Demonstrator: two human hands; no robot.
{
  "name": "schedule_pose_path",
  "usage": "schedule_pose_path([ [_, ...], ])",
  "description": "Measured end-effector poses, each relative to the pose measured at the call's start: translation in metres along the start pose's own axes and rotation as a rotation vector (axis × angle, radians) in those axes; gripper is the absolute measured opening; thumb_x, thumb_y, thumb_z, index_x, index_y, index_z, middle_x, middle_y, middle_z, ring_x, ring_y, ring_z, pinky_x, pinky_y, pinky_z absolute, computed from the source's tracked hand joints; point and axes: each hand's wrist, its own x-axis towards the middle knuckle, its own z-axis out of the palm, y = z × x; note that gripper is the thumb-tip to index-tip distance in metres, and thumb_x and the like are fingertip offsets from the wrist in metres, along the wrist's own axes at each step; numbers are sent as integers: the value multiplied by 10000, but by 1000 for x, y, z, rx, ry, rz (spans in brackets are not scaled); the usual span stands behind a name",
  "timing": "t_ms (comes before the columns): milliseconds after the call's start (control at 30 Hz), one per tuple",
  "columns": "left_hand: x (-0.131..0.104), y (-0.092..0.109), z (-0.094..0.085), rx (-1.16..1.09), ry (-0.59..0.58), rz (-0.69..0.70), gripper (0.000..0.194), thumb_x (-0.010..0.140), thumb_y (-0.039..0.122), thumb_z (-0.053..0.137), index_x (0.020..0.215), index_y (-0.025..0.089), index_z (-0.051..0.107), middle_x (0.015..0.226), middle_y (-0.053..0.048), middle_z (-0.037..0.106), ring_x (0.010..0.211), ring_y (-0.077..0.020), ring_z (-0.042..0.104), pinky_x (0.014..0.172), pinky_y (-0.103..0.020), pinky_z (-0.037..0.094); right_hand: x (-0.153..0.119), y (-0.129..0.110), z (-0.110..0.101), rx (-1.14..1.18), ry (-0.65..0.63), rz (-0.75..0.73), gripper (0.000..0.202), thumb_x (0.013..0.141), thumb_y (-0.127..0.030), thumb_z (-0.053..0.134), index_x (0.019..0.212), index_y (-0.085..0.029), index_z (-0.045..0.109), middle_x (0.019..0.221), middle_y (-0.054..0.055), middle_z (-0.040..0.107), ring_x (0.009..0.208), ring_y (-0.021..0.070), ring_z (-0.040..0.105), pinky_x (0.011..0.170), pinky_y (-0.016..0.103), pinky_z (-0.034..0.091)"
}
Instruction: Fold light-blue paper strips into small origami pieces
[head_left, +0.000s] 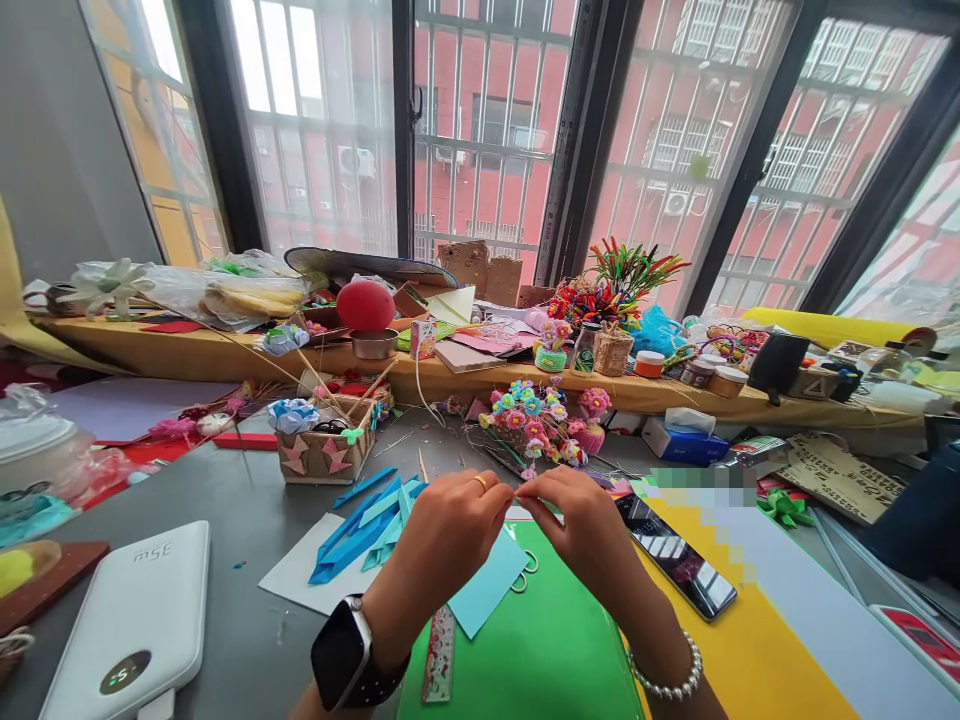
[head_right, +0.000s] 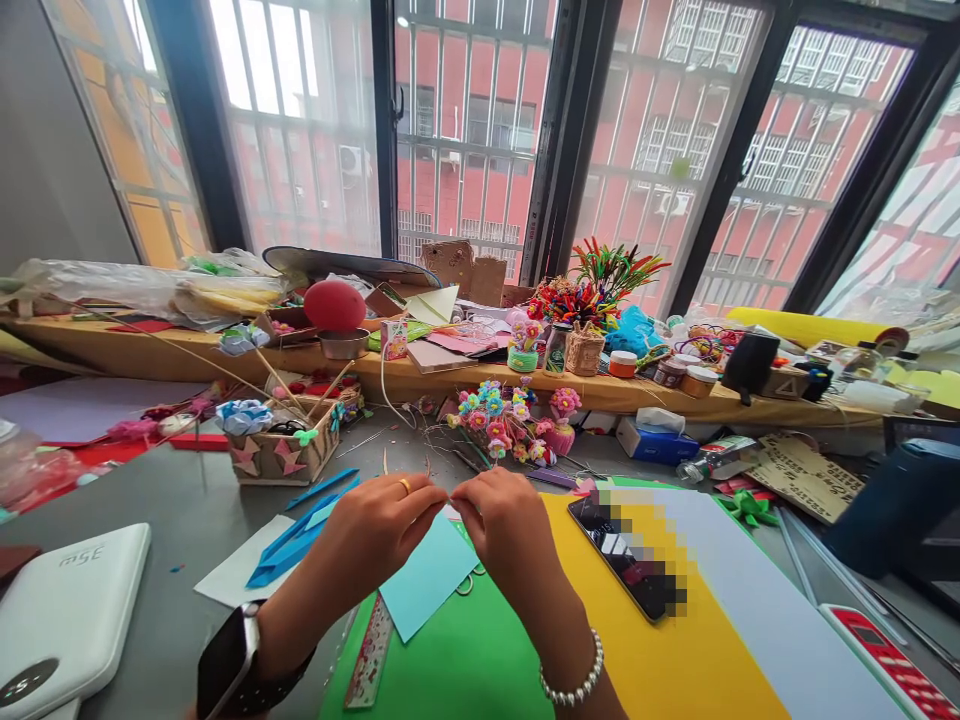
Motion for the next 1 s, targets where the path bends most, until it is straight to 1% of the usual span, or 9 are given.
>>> schedule_pose_path([
  [67, 0, -1, -1, -4, 21, 2, 171, 830, 191, 437, 764, 200, 594, 694, -2, 630, 639, -172, 584, 565, -277, 398, 0, 0, 1, -30, 0, -13, 103, 783, -157, 561, 758, -186, 658, 741, 25, 668, 717, 165, 576, 667, 270, 415],
  [200, 0, -9, -7, -2, 50, -32, 181, 818, 178, 443, 757, 195, 613, 699, -7, 639, 641, -160, 591, 571, -264, 402, 1, 7, 0, -99, 39, -25, 102, 775, -145, 571, 759, -189, 661, 749, 22, 674, 720, 164, 578, 665, 267, 398],
  [300, -1, -14, -10, 15, 56, -47, 201, 822, 186, 433, 745, 193, 618, 694, -10, 640, 642, -155, 591, 574, -259, 407, 1, 11, 0, -107, 53, -34, 106, 776, -140, 568, 747, -192, 656, 745, 19, 676, 709, 163, 577, 657, 261, 390],
  [467, -1, -13, -7, 46, 25, -66, 181, 811, 171, 445, 749, 195, 614, 703, -8, 640, 648, -167, 590, 579, -273, 419, 1, 9, 5, -141, 66, -35, 113, 766, -121, 571, 725, -192, 649, 707, 16, 668, 682, 159, 572, 633, 252, 374],
  [567, 1, -8, -2, 44, -4, -80, 161, 806, 159, 454, 785, 197, 609, 739, -12, 644, 683, -183, 595, 603, -293, 428, 3, 6, 8, -160, 42, -57, 109, 754, -111, 581, 718, -190, 646, 693, 10, 665, 677, 155, 575, 618, 244, 368],
  [667, 1, -5, 1, 42, -56, -59, 162, 812, 162, 458, 781, 206, 611, 715, -4, 639, 666, -182, 595, 584, -290, 423, 3, 4, 9, -184, 23, -74, 102, 757, -123, 579, 723, -193, 645, 685, 5, 663, 663, 153, 575, 604, 242, 362],
  [733, 0, -5, 0, 57, -72, -50, 176, 818, 169, 451, 761, 209, 613, 681, 1, 631, 641, -178, 589, 565, -283, 412, 3, 6, 8, -201, 31, -54, 94, 758, -133, 581, 730, -193, 647, 693, 9, 665, 666, 156, 579, 602, 244, 363],
  [833, -1, -9, -3, 67, -68, -52, 175, 817, 173, 453, 762, 212, 615, 689, 1, 632, 649, -174, 586, 572, -279, 403, 2, 13, 4, -227, 57, 3, 106, 762, -130, 570, 740, -195, 651, 717, 16, 671, 685, 161, 588, 613, 247, 369],
  [1000, -1, -13, -5, 90, -76, -62, 173, 806, 162, 458, 759, 205, 619, 688, -4, 633, 643, -166, 581, 565, -266, 389, 1, 20, -2, -276, 39, 78, 127, 784, -134, 534, 748, -188, 643, 717, 20, 671, 681, 173, 601, 606, 254, 377],
])
